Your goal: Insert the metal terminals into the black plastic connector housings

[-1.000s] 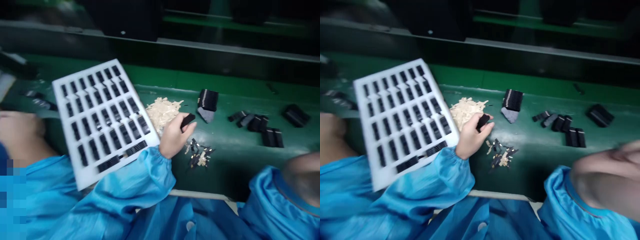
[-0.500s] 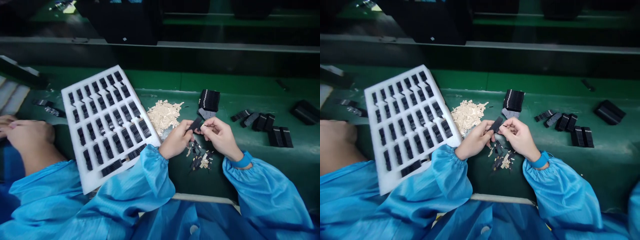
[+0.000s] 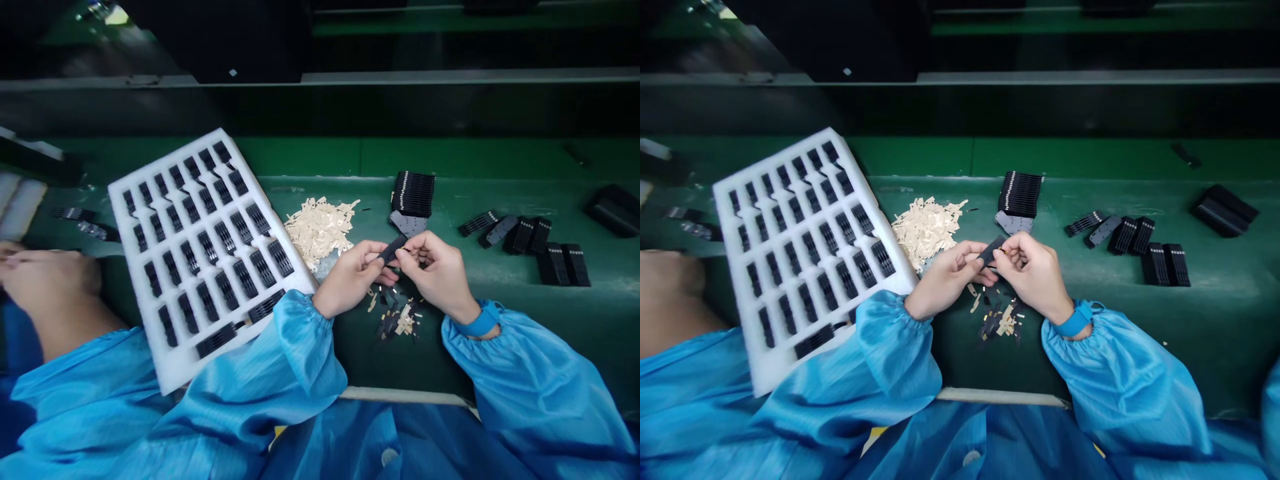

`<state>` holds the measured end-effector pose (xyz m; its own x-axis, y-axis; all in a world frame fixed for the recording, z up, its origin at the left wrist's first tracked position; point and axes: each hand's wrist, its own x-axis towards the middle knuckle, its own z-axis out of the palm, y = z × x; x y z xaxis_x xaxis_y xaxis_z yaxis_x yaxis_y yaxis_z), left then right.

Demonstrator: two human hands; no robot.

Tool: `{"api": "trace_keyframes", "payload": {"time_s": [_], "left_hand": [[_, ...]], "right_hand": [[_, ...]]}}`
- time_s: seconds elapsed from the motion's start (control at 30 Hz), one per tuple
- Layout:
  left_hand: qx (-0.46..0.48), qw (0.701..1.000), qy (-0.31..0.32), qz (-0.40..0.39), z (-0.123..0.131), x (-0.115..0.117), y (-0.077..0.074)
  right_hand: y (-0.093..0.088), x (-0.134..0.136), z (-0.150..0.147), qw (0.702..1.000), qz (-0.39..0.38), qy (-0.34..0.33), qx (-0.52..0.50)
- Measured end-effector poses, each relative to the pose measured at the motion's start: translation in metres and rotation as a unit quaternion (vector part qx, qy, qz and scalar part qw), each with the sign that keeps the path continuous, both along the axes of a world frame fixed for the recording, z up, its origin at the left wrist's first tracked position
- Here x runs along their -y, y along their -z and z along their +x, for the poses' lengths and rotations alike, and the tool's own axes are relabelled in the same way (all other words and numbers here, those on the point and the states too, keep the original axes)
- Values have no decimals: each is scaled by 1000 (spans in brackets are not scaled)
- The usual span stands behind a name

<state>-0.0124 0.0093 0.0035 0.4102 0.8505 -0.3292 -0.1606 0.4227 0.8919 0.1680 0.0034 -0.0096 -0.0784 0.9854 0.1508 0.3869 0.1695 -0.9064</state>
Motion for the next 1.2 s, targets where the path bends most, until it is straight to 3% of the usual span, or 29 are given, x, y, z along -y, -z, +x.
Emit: {"api": "trace_keyframes", "payload": {"time_s": [0.23, 1.2], "left_hand": [[42, 998, -20, -31, 2, 3, 3], [25, 999, -24, -24, 4, 3, -2]], "right_hand": [[-1, 0, 0, 995, 79, 7, 54], [-4, 0, -1, 997, 58, 4, 51]]}}
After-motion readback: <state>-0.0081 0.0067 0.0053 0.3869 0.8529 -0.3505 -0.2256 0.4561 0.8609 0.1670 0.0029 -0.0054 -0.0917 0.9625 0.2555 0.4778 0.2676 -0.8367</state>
